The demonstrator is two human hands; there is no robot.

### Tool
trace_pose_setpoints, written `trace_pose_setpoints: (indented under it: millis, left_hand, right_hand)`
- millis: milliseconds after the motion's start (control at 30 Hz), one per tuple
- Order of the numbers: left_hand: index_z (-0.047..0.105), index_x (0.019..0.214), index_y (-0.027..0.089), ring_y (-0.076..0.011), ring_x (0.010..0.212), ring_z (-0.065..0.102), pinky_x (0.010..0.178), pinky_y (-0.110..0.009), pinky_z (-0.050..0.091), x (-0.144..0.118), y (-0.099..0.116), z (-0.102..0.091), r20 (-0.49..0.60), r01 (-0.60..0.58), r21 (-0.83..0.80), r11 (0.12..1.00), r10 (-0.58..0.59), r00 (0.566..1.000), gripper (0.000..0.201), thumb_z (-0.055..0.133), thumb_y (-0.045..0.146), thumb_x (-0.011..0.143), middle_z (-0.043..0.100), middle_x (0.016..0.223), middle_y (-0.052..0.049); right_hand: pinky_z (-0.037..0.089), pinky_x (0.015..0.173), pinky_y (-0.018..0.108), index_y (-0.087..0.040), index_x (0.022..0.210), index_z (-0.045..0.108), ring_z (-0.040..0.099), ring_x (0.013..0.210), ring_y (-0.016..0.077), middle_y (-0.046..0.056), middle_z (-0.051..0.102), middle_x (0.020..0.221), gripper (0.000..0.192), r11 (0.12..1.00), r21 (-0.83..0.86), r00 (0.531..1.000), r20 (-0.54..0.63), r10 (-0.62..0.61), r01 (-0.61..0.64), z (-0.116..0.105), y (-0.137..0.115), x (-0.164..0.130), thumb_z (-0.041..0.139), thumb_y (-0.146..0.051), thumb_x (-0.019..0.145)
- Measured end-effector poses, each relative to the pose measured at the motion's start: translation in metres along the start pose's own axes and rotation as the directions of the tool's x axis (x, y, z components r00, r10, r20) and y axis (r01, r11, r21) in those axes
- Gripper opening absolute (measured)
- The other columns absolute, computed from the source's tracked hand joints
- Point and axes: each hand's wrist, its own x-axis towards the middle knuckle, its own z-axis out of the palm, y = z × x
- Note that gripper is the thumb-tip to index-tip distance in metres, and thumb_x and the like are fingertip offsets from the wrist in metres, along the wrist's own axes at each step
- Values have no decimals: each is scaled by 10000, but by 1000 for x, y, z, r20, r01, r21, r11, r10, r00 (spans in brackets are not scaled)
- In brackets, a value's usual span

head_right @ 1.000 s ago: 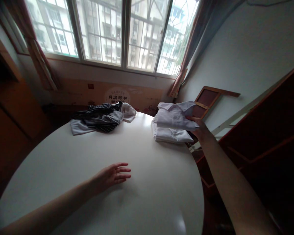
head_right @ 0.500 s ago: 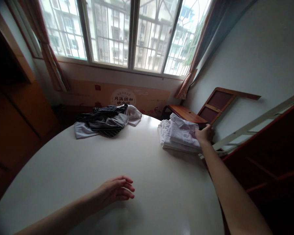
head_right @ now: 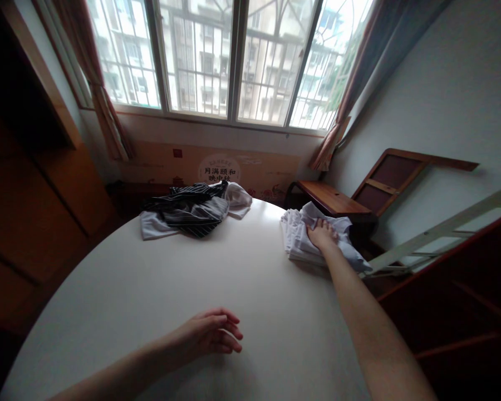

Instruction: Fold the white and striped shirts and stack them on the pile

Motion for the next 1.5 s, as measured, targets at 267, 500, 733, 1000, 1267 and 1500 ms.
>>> trace_pose_setpoints:
  millis: [267, 500, 733, 1000, 1267, 1500]
  left_hand:
    - [563, 939, 145, -207, 883, 615, 833, -331, 388, -3, 8, -6, 96, 29, 16, 999, -31, 995, 239, 550, 301, 759, 617, 961, -99]
    - [570, 916, 140, -189, 826, 619, 806, -323, 392, -4, 10, -3, 71, 0, 52, 999, -3, 997, 224, 566, 297, 756, 622, 915, -85]
    - [583, 927, 141, -175, 818, 617, 797, -307, 412, -2, 8, -9, 104, -40, 36, 999, 36, 994, 224, 571, 289, 760, 628, 902, -70]
    - [592, 935, 125, -187, 827, 614, 833, -337, 408, -4, 21, -18, 120, -22, 60, 998, 15, 993, 245, 560, 290, 757, 629, 921, -83]
    - [520, 880, 146, -153, 767, 591, 801, -330, 454, 0, 74, -78, -553, -372, 568, 734, 675, 488, 168, 404, 150, 758, 593, 811, -55]
    - [552, 1044, 94, -254, 1119, 449, 970, -371, 322, -12, 101, -121, -145, 401, 912, -81, 854, 501, 325, 454, 222, 761, 536, 1152, -158]
  right_hand:
    - [242, 994, 495, -101, 1219, 395, 250, 1262, 294, 200, 281, 1367, 451, 782, 184, 802, -200, -563, 595, 24, -116, -72, 452, -179, 779]
    - [286, 999, 429, -139, 886, 603, 259, 1255, 266, 124, 287, 1381, 208, 491, 340, 578, -237, -781, 802, 75, -221, -150, 491, -78, 722]
    - [312, 973, 383, -158, 849, 635, 436, 1117, 215, 90, 553, 1159, 213, 588, 483, 726, -162, -668, 649, 74, -240, -134, 490, -71, 720]
    - [409, 610, 249, -134, 941, 583, 552, 641, 143, 43, 643, 754, 213, 684, 582, 844, -5, -536, 439, 73, -230, -148, 532, -168, 738]
    - [272, 483, 209, -151, 565, 574, 411, 481, 89, -27, 511, 508, 342, 591, 614, 728, 38, -685, 524, 55, -202, -190, 536, -438, 746]
    - [386, 620, 245, -147, 636, 613, 484, 657, 130, 20, 552, 706, 183, 559, 608, 742, -74, -666, 564, 47, -193, -199, 566, -287, 744]
